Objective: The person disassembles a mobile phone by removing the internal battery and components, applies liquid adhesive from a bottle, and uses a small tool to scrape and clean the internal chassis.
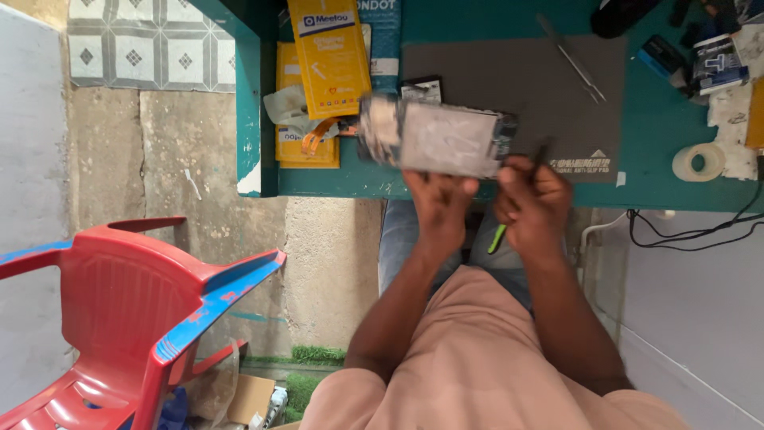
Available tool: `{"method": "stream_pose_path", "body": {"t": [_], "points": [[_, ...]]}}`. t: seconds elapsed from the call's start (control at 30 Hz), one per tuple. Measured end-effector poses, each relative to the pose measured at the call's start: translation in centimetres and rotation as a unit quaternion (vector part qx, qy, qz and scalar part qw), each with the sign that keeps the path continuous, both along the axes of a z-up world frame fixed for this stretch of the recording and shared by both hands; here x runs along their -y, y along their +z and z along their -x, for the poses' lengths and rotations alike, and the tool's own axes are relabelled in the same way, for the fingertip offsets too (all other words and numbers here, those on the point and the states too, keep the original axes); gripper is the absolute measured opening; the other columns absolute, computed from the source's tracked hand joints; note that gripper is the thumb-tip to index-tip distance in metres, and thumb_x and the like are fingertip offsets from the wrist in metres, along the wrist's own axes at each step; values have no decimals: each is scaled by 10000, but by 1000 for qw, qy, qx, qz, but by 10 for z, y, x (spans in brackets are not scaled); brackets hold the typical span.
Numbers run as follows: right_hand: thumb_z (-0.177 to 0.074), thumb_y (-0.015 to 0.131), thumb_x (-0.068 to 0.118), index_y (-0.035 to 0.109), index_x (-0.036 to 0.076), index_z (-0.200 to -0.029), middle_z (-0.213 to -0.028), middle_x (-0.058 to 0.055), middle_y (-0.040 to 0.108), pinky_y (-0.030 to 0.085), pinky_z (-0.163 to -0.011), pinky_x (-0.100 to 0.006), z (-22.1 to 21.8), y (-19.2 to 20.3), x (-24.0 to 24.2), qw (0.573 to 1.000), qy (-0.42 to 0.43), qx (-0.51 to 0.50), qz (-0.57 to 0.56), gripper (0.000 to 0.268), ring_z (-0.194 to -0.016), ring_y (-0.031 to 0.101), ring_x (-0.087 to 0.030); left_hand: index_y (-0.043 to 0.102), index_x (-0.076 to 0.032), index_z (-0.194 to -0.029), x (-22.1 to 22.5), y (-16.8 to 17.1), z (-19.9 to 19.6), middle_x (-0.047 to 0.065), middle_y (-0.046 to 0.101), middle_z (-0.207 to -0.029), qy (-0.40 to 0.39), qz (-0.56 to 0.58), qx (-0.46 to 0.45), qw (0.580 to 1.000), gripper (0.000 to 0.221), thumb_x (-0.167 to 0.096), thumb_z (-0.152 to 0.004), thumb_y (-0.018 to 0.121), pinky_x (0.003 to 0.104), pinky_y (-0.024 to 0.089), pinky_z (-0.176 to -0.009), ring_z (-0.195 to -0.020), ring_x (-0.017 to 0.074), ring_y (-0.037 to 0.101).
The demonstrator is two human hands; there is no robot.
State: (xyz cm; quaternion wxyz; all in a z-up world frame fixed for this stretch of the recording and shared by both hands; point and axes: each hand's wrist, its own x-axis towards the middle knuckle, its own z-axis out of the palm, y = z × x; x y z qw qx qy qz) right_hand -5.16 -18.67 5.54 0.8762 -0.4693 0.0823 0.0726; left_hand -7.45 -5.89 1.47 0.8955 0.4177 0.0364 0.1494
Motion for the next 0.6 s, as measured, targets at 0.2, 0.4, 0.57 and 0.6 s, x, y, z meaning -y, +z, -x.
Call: {"method": "stream_pose_path", "body": {"t": [0.2,0.4,0.57,0.6], "points": [[-938,725,32,700,-33,-1017,-793,-115,659,270,-422,-237,-10,19,50,997,-9,3,-75,106,-470,415,-70,587,-64,-1404,-21,-38,57,119,675,-1327,-67,-316,60,945,443,-5,-990,734,322,557,-1007,-1192,198,660],[-895,799,51,742,-44,-986,-737,-43,656,367,-469,-234,9,20,60,957,194,81,200,144,-557,525,-54,585,21,-1369,-39,-19,78,147,705,-1250,-298,281,-111,906,472,-265,-1012,702,338,583,-956,-1122,215,697],[-898,807,92,764,-30,-963,-662,-8,618,350,-458,-223,34,15,48,938,211,12,276,145,-527,497,-36,645,-4,-1304,-36,23,92,24,707,-1116,-247,-88,-159,952,331,-204,-1047,703,229,547,-860,-991,76,643],[-894,807,97,763,-24,-967,-666,-7,622,361,-462,-220,37,16,47,934,207,13,290,149,-533,506,-35,671,-4,-1237,-33,29,91,19,695,-1029,-229,-129,-185,947,288,-215,-1046,710,225,525,-788,-918,67,624]]}}
